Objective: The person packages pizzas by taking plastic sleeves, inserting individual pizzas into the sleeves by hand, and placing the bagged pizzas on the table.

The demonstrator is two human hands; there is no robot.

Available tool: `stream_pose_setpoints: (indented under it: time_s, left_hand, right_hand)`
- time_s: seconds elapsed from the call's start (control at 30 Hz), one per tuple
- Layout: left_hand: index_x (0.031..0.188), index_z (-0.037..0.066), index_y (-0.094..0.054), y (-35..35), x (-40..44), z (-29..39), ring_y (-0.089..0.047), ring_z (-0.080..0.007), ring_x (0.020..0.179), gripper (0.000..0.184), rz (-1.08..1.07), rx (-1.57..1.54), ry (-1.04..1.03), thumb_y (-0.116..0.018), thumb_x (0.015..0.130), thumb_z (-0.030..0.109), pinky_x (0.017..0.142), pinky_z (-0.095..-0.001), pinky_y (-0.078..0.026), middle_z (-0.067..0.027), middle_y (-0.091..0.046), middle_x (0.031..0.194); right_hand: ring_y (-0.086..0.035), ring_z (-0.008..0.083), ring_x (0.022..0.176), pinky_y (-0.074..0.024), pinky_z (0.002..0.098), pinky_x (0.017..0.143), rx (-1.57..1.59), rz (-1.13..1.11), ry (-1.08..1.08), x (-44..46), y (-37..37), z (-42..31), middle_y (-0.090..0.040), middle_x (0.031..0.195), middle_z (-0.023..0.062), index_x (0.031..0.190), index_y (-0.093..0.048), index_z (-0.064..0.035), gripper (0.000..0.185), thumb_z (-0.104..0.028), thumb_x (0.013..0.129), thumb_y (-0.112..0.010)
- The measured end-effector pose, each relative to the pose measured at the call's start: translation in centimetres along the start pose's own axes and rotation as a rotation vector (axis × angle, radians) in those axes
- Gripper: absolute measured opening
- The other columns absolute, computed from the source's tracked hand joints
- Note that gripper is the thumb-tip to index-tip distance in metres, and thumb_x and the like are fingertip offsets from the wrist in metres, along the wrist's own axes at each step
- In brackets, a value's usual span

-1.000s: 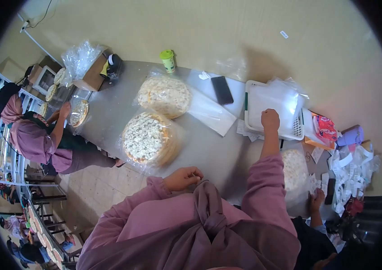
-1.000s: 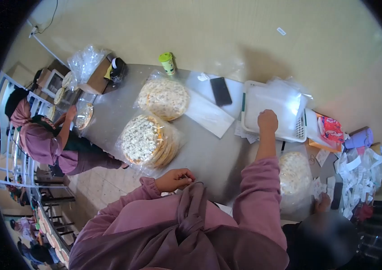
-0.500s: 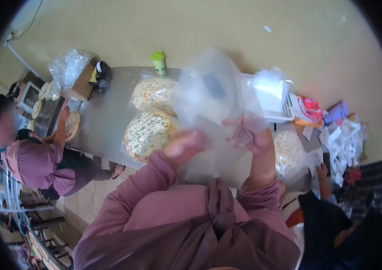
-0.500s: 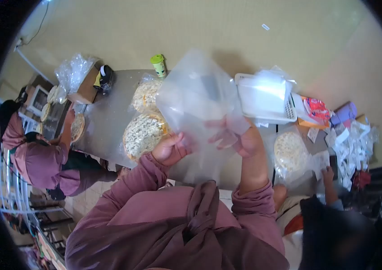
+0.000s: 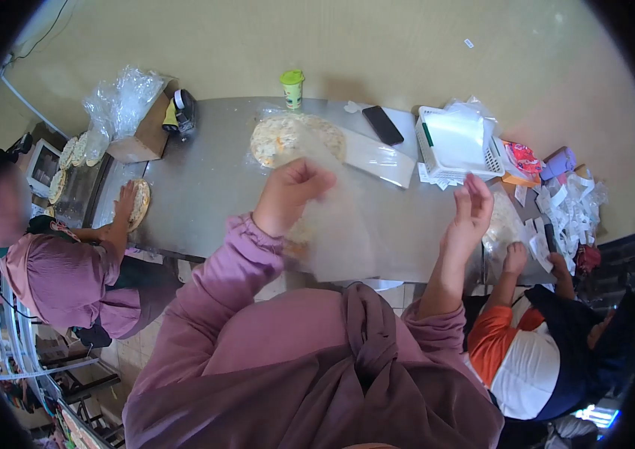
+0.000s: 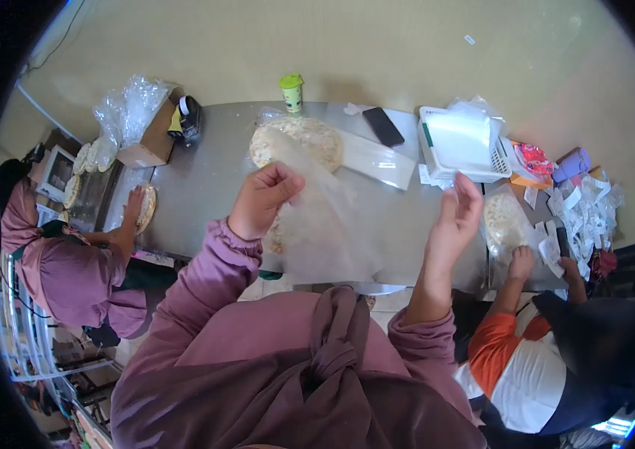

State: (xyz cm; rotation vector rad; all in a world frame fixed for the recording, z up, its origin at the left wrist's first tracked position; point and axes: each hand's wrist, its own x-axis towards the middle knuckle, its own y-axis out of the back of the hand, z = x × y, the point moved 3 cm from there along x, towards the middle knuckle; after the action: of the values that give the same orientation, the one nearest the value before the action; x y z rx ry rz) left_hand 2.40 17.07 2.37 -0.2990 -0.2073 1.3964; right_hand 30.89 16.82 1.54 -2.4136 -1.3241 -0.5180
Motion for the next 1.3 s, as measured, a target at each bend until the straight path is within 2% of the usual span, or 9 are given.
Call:
stream_pose_setpoints:
  time_s: [0.27, 0.37, 0.47, 0.57, 0.8, 0.93, 1.0, 1.17, 1.3]
  left_hand:
    - [0.071, 0.000, -0.055, 0.6, -1.0, 6.5, -0.045, -0.0064, 0.055, 0.026, -0.310, 0.659, -0.234, -0.069, 0.074, 0.021, 0.051, -0.0246, -0.038, -0.0004, -0.051, 0.058]
    - [0.076, 0.001, -0.055, 1.4, -1.7, 11.5, -0.041, -0.0042, 0.058, 0.015, -0.389, 1.004, -0.268, -0.065, 0.080, 0.012, 0.052, -0.0207, -0.035, 0.0034, -0.050, 0.063]
    - [0.079, 0.002, -0.055, 3.4, -2.3, 14.9, -0.041, -0.0042, 0.059, 0.012, -0.252, 1.075, -0.267, -0.063, 0.080, 0.010, 0.053, -0.0205, -0.034, 0.0032, -0.049, 0.063]
    - [0.082, 0.004, -0.057, 7.1, -3.6, 17.2, -0.048, -0.0155, 0.051, 0.008, 0.048, 1.283, -0.547, -0.061, 0.077, 0.008, 0.052, -0.0279, -0.040, -0.0066, -0.054, 0.062]
    - [0.114, 0.011, -0.054, 8.3, -8.2, 15.6, -0.059, -0.0334, 0.087, 0.046, 0.200, 1.581, -0.747, -0.054, 0.071, -0.005, 0.071, -0.0369, -0.048, -0.0187, -0.052, 0.113]
    - [0.121, 0.012, -0.051, 12.7, -8.4, 11.6, -0.055, -0.0353, 0.100, 0.056, 0.180, 1.599, -0.338, -0.049, 0.069, -0.009, 0.080, -0.0374, -0.047, -0.0244, -0.044, 0.124]
    - [0.125, 0.005, -0.046, 14.5, -7.9, 10.1, -0.053, -0.0275, 0.108, 0.060, 0.262, 1.150, -0.290, -0.045, 0.069, -0.015, 0.077, -0.0279, -0.047, -0.0194, -0.042, 0.130]
    - [0.121, -0.002, -0.047, 15.6, -8.6, 9.7, -0.050, -0.0283, 0.112, 0.058, 0.437, 1.238, -0.391, -0.042, 0.065, -0.017, 0.086, -0.0284, -0.043, -0.0195, -0.048, 0.125]
    - [0.117, -0.006, -0.049, 14.6, -9.9, 9.3, -0.048, -0.0279, 0.114, 0.053, 0.527, 1.367, -0.364, -0.041, 0.065, -0.013, 0.091, -0.0287, -0.039, -0.0207, -0.050, 0.121]
  right_hand:
    - [-0.051, 0.0317, 0.108, -0.0398, 0.0353, 0.090, -0.379, -0.913, 0.680, -2.3, -14.4, -14.4, -0.050, 0.119, 0.0198, 0.088, -0.062, -0.0024, 0.015, -0.014, 0.081, -0.056]
    - [-0.059, 0.0357, 0.064, -0.0466, 0.0432, 0.057, -0.671, -0.869, 0.803, -1.0, -18.6, -15.9, -0.059, 0.070, 0.0237, 0.067, -0.060, 0.0033, 0.009, -0.004, 0.067, -0.054]
    - [-0.059, 0.0322, 0.075, -0.0466, 0.0385, 0.069, -1.140, -1.241, 0.741, -0.4, -22.8, -18.0, -0.060, 0.100, 0.0144, 0.088, -0.062, -0.0010, 0.020, -0.012, 0.075, -0.052]
    - [-0.056, 0.0374, 0.056, -0.0451, 0.0412, 0.053, -0.861, -1.265, 0.915, -0.3, -26.9, -18.1, -0.054, 0.059, 0.0245, 0.057, -0.060, 0.0029, 0.009, -0.002, 0.060, -0.054]
    - [-0.060, 0.0340, 0.066, -0.0482, 0.0403, 0.061, -0.615, -1.263, 0.834, -2.7, -30.8, -16.7, -0.060, 0.073, 0.0209, 0.076, -0.064, 0.0021, 0.019, 0.001, 0.061, -0.053]
    - [-0.060, 0.0297, 0.069, -0.0477, 0.0371, 0.065, -0.352, -1.165, 0.838, -2.5, -30.3, -15.3, -0.062, 0.085, 0.0154, 0.088, -0.063, -0.0009, 0.023, -0.006, 0.068, -0.054]
    - [-0.060, 0.0262, 0.070, -0.0469, 0.0354, 0.067, -0.227, -1.109, 0.873, -1.6, -29.2, -14.9, -0.062, 0.093, 0.0106, 0.096, -0.061, -0.0031, 0.025, -0.014, 0.075, -0.056]
    - [-0.058, 0.0160, 0.071, -0.0467, 0.0290, 0.066, -0.100, -1.258, -0.029, 4.3, -27.7, -6.9, -0.060, 0.101, 0.0080, 0.106, -0.057, -0.0022, 0.040, -0.030, 0.077, -0.063]
    - [-0.058, 0.0210, 0.086, -0.0489, 0.0345, 0.060, -0.688, -1.050, -0.212, 8.2, -26.9, 12.7, -0.054, 0.114, 0.0165, 0.121, -0.047, -0.0003, 0.077, -0.050, 0.067, -0.070]
